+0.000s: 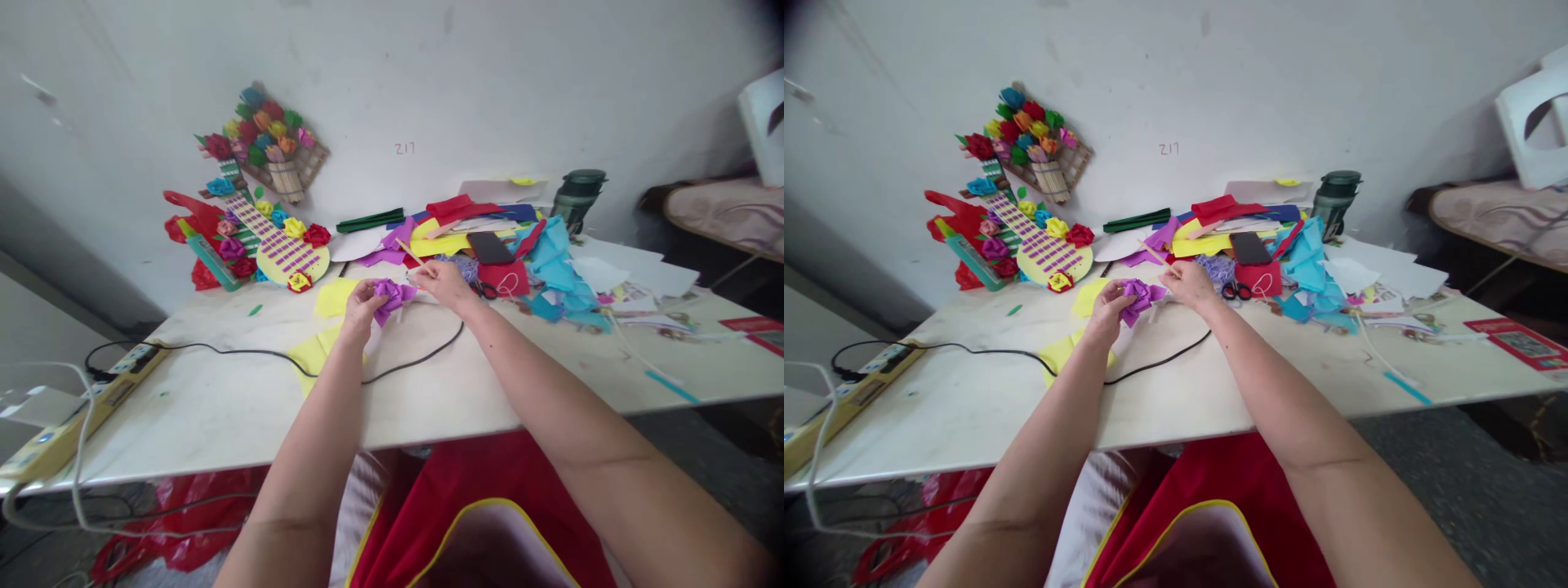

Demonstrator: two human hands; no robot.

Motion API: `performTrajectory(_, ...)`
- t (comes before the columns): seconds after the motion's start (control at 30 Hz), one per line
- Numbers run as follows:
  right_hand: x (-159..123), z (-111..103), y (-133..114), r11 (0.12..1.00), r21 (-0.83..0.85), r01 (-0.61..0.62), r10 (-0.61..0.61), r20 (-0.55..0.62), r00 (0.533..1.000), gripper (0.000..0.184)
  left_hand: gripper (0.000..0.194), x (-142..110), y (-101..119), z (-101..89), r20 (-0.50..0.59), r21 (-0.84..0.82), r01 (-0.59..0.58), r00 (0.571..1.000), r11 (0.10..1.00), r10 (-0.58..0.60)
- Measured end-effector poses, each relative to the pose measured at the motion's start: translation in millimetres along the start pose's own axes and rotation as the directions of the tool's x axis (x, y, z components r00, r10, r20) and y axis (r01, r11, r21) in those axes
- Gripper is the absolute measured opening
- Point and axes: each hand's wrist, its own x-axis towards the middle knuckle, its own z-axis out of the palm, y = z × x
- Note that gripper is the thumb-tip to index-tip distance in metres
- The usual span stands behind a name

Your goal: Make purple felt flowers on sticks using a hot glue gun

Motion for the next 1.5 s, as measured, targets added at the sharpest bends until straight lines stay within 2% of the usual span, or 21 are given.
performTrajectory(0.07,1,-1,1,0.999,0.008,0.037,-0.037,0.011,0.999,0.022,0.036,-1,1,1.4,0.031,0.036,0.002,1.0,0.999,-0.004)
performTrajectory(0.2,-1,-9,-5,0.996,-0.002,0.095,-0.094,0.13,0.987,0.037,0.032,-5,5,1.9,0.08,0.087,0.023,0.996,0.996,-0.03)
performTrajectory(0.37,-1,-20,-7,0.981,-0.128,0.147,-0.124,0.171,0.977,0.023,0.032,-4,7,-4.0,0.101,0.107,0.019,0.994,0.994,-0.03)
performTrajectory(0.63,4,-35,6,0.95,-0.163,0.268,-0.231,0.213,0.949,0.033,0.032,0,8,-9.5,0.12,0.089,0.049,0.991,0.995,-0.06)
performTrajectory(0.8,2,-41,6,0.94,-0.223,0.258,-0.206,0.233,0.95,0.036,0.035,-2,10,-9.1,0.106,0.091,0.053,0.992,0.994,-0.063)
performTrajectory(1.1,3,-41,7,0.909,-0.309,0.28,-0.226,0.2,0.953,0.037,0.036,-4,12,-10.3,0.089,0.122,0.052,0.994,0.991,-0.064)
performTrajectory(1.3,3,-40,10,0.896,-0.349,0.273,-0.23,0.162,0.96,0.036,0.035,-3,9,-11.1,0.108,0.101,0.054,0.992,0.993,-0.065)
performTrajectory(1.5,3,-36,9,0.882,-0.384,0.273,-0.223,0.172,0.96,0.032,0.033,-2,7,-11.9,0.122,0.109,0.051,0.99,0.993,-0.064)
